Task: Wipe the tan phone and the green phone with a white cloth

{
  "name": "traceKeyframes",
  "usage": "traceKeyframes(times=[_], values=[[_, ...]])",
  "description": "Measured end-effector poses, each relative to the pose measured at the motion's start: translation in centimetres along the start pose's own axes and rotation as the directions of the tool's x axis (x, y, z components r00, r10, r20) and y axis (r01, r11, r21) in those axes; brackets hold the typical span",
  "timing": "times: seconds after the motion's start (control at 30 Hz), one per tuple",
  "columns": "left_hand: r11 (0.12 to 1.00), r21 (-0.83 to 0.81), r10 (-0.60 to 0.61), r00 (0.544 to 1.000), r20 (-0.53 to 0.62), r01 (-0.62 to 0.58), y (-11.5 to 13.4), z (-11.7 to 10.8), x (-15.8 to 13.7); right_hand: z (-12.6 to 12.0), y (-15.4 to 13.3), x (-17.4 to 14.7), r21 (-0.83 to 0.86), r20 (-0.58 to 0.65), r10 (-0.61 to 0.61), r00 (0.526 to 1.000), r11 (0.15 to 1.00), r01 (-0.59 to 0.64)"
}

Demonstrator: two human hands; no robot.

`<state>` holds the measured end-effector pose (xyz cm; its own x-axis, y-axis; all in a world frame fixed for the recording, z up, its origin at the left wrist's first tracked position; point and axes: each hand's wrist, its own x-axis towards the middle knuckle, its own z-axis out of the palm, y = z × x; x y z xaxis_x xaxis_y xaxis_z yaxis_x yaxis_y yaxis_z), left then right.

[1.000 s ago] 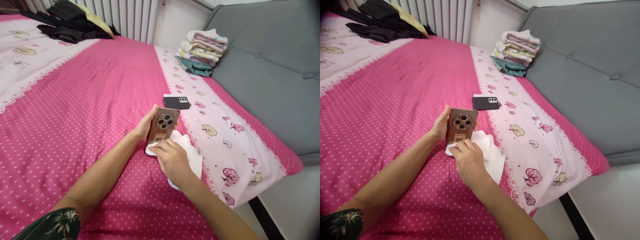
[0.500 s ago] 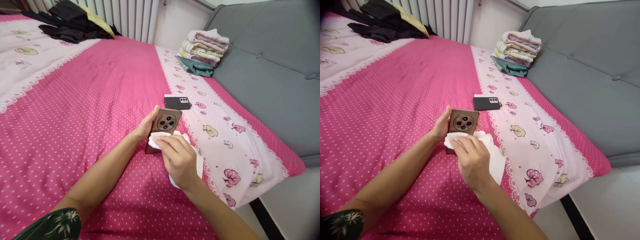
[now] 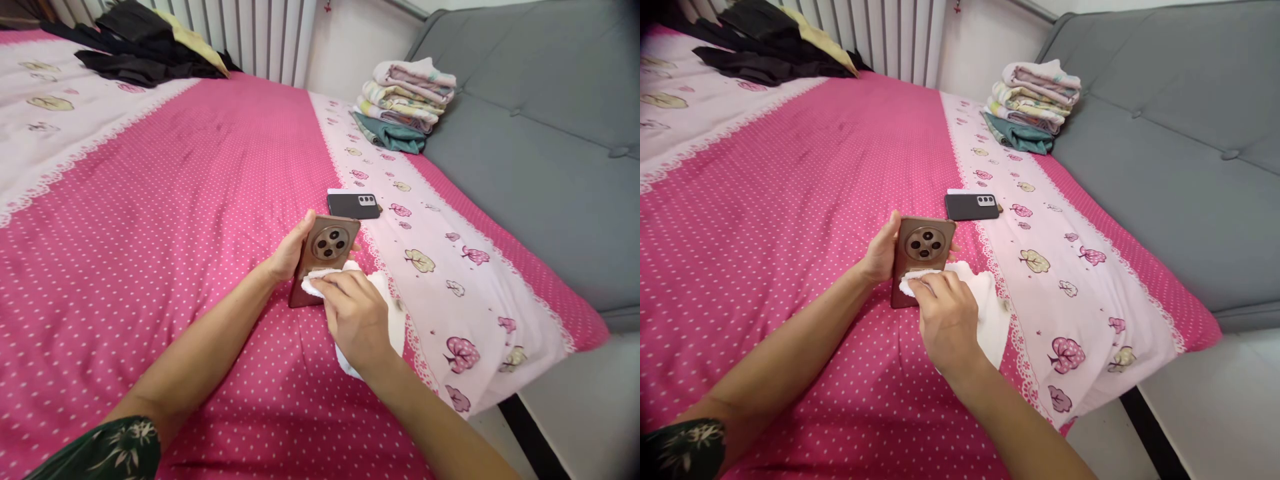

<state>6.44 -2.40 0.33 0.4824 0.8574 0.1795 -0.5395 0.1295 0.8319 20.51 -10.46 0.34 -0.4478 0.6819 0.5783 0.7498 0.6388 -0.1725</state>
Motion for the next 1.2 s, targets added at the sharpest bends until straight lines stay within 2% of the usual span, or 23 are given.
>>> traceKeyframes(times=[0.1, 0.2, 0.33, 0.4, 0.47, 0.7, 0.77, 0.83, 0.9, 0.97, 1.07, 1.13, 1.2], values=[[1.000, 0.006, -0.009, 1.000, -0.001, 0.009, 0.0, 0.0, 0.0, 0.1, 0.1, -0.2, 0.004, 0.075, 0.003, 0.997, 1.000, -0.003], [1.000, 0.024, -0.015, 1.000, -0.002, 0.015, 0.0, 0.0, 0.0, 0.3, 0.2, -0.4, 0.005, 0.200, 0.016, 0.980, 1.000, -0.018], [0.998, 0.056, 0.005, 1.000, 0.008, -0.005, 0.0, 0.2, 0.0, 0.6, 0.2, -0.3, -0.018, 0.442, -0.013, 0.897, 1.000, 0.024], [0.998, 0.059, 0.016, 1.000, 0.009, -0.017, 0.1, 0.3, 0.0, 0.7, 0.1, -0.1, -0.034, 0.519, -0.026, 0.855, 0.998, 0.051], [0.998, 0.055, 0.022, 1.000, 0.009, -0.022, 0.1, 0.3, 0.0, 0.7, 0.0, 0.0, -0.047, 0.540, -0.023, 0.842, 0.997, 0.057], [0.999, 0.034, 0.014, 1.000, 0.005, -0.014, 0.0, 0.2, -0.1, 0.7, -0.1, -0.3, -0.052, 0.517, -0.024, 0.856, 0.997, 0.059], [0.999, 0.028, 0.015, 1.000, 0.000, -0.015, 0.0, 0.2, -0.1, 0.6, -0.1, -0.4, -0.047, 0.485, -0.030, 0.874, 0.997, 0.060], [1.000, 0.022, 0.012, 1.000, -0.009, -0.012, 0.0, 0.1, -0.1, 0.5, -0.1, -0.5, -0.025, 0.395, -0.048, 0.917, 0.998, 0.063], [1.000, 0.001, -0.006, 1.000, -0.018, 0.006, -0.1, 0.1, -0.2, 0.2, -0.3, -0.4, 0.004, 0.240, -0.070, 0.968, 0.997, 0.071], [0.999, -0.030, -0.028, 0.999, -0.037, 0.027, -0.1, 0.1, -0.1, -0.2, -0.4, -0.1, 0.020, 0.042, -0.079, 0.996, 0.997, 0.078], [0.998, -0.054, -0.045, 0.997, -0.056, 0.042, -0.1, 0.0, -0.1, -0.5, -0.5, 0.3, 0.005, -0.194, -0.057, 0.979, 0.998, 0.059], [0.998, -0.051, -0.044, 0.998, -0.040, 0.042, -0.1, 0.0, -0.1, -0.5, -0.4, 0.4, -0.009, -0.231, -0.038, 0.972, 0.999, 0.037], [0.998, -0.045, -0.036, 0.999, -0.018, 0.036, -0.1, 0.0, 0.0, -0.3, -0.3, 0.4, -0.016, -0.194, -0.024, 0.981, 1.000, 0.022]])
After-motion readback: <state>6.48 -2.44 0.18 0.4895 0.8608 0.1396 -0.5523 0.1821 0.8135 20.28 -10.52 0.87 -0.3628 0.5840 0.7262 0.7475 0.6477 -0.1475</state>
